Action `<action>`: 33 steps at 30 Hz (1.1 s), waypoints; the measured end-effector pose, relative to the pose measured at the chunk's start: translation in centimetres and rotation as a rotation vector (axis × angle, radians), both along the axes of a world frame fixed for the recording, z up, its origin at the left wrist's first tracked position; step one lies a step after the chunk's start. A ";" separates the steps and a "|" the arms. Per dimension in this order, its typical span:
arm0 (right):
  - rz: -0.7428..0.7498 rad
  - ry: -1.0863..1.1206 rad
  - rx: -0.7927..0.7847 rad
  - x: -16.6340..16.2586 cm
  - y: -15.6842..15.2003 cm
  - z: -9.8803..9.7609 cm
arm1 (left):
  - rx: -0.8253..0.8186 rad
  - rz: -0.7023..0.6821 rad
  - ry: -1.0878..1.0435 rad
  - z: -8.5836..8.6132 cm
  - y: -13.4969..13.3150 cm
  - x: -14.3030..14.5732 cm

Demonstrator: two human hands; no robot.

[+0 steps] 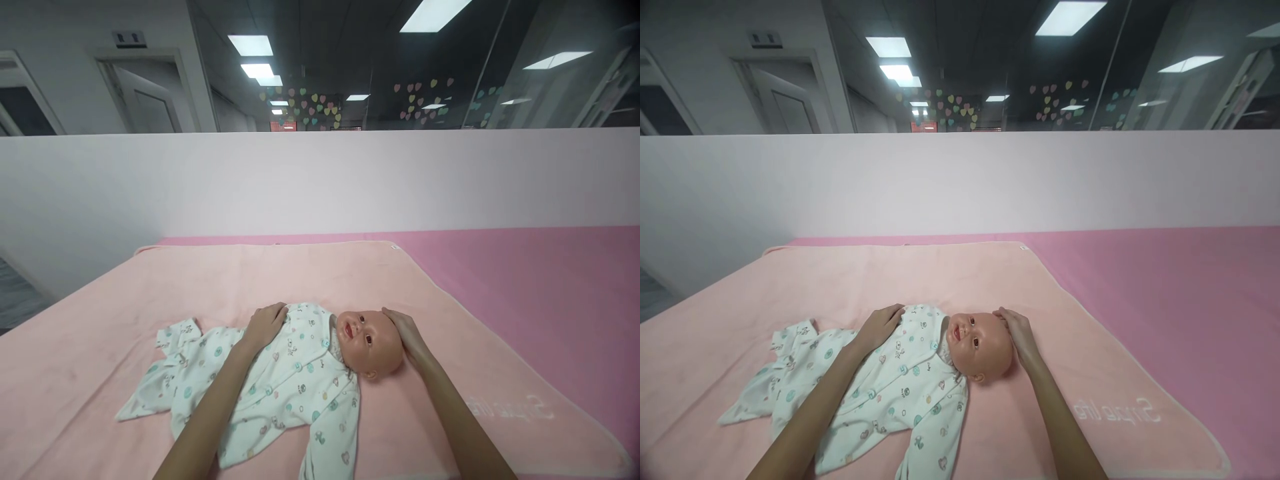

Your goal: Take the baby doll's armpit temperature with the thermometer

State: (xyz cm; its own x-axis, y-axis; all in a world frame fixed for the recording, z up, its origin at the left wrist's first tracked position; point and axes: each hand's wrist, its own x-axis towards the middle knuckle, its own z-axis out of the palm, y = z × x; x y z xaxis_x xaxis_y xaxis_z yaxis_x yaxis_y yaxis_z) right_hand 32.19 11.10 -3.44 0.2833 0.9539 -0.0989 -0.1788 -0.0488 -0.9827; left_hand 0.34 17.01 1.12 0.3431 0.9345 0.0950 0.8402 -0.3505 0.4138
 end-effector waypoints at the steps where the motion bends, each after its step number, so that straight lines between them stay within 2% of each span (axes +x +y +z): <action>1: -0.040 -0.006 0.039 0.1 0.1 0.1 | -0.006 -0.002 -0.003 0.0 0.0 0.0; 4: -0.044 -0.014 0.188 0.0 0.1 0.9 | -0.006 -0.009 -0.001 0.0 0.0 0.0; 6: 0.057 -0.060 0.252 -0.4 -0.2 1.6 | 0.002 -0.009 0.008 0.0 0.0 0.0; 9: 0.196 -0.122 0.263 -0.9 -0.8 2.6 | 0.011 -0.011 0.017 0.1 0.1 0.1; 13: 0.210 -0.093 0.223 -1.1 -1.0 2.8 | 0.006 -0.013 0.026 0.1 0.0 0.1; 18: 0.229 0.014 0.126 -0.9 -0.5 2.0 | 0.002 -0.007 0.014 0.0 0.0 0.0; 29: 0.287 0.142 0.029 -0.7 -0.4 0.8 | 0.017 0.002 -0.010 -0.1 -0.2 -0.1; 33: 0.320 0.219 -0.121 -0.8 -0.5 0.1 | 0.009 0.013 -0.016 0.0 -0.4 -0.1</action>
